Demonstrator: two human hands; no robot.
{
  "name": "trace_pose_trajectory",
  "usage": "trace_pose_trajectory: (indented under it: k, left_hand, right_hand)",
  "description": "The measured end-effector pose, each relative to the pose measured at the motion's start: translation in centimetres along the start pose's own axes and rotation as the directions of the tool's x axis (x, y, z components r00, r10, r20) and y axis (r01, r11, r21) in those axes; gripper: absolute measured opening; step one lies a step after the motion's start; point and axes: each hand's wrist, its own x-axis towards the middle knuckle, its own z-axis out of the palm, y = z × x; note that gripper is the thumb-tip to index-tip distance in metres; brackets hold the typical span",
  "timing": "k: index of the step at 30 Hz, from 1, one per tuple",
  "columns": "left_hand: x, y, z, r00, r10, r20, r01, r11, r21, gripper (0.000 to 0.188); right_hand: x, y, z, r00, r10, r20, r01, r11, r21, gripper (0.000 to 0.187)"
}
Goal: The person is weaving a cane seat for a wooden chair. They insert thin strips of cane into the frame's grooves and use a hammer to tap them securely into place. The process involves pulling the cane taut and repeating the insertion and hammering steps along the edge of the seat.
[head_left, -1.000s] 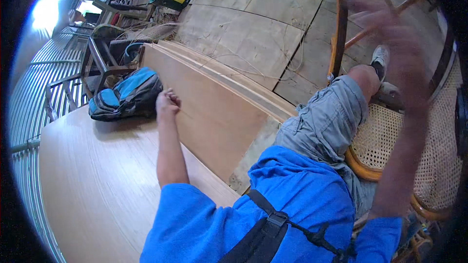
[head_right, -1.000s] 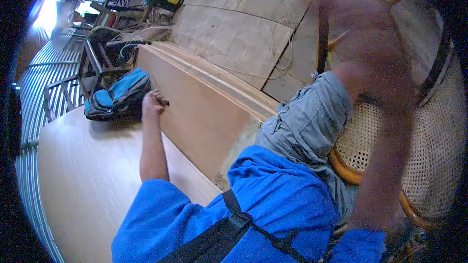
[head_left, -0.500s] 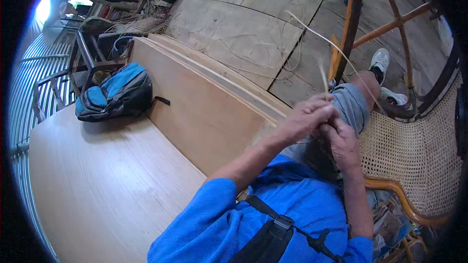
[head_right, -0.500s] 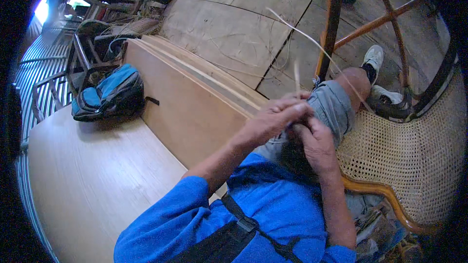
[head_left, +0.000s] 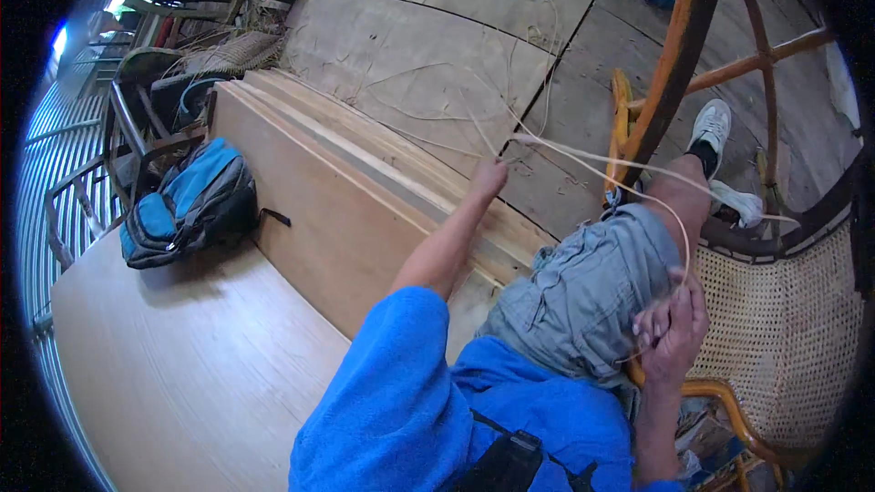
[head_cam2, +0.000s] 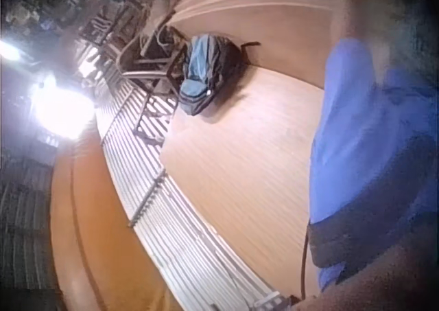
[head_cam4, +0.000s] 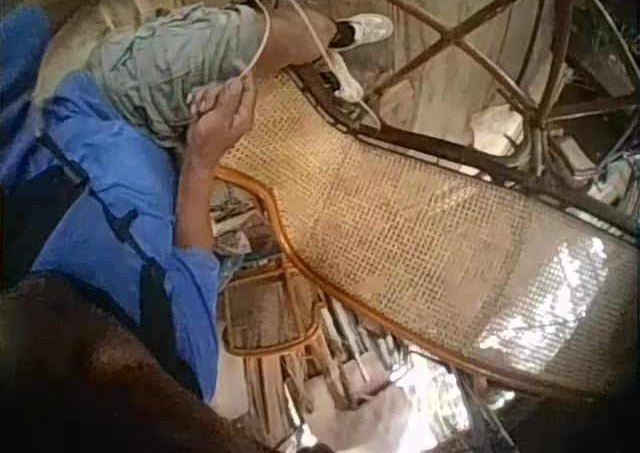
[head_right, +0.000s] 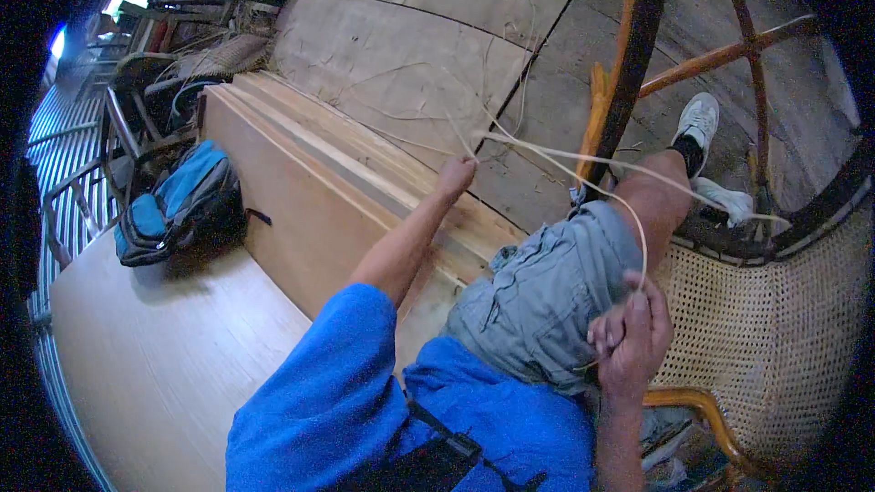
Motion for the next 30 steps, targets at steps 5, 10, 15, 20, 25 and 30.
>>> trace_pose_trajectory:
  k: [5,10,15,20,25,30]
  left_hand:
    - [4.8,-3.4,0.6,0.986,-0.081,-0.144,0.101,0.985,0.137,0.035]
    - [7.8,-1.3,0.0,0.977,-0.061,-0.205,0.107,0.970,0.220,0.036]
    - [11.0,3.1,-0.2,0.931,0.025,-0.365,0.075,0.963,0.258,0.033]
    - [15.4,5.0,-0.6,0.811,-0.092,-0.577,0.102,0.995,-0.016,0.030]
    - [18.3,4.9,1.1,0.568,0.078,-0.819,-0.054,0.997,0.057,0.028]
    - [18.1,-0.8,4.1,0.727,-0.137,-0.673,0.247,0.967,0.070,0.030]
  right_hand:
    - [0.3,-1.6,-2.3,0.993,0.020,-0.116,-0.020,1.000,0.005,0.022]
    - [0.9,-1.9,-5.4,0.995,0.047,-0.093,-0.058,0.992,-0.116,0.022]
    - [1.8,-2.9,-7.4,0.999,0.048,0.009,-0.044,0.973,-0.225,0.025]
    - [1.6,-3.4,-8.9,0.999,0.013,-0.038,-0.025,0.938,-0.347,0.030]
    - [1.1,-3.2,-9.9,0.999,0.041,0.029,-0.028,0.935,-0.355,0.027]
    - [1.0,-3.0,-9.1,0.984,0.173,-0.049,-0.180,0.956,-0.231,0.024]
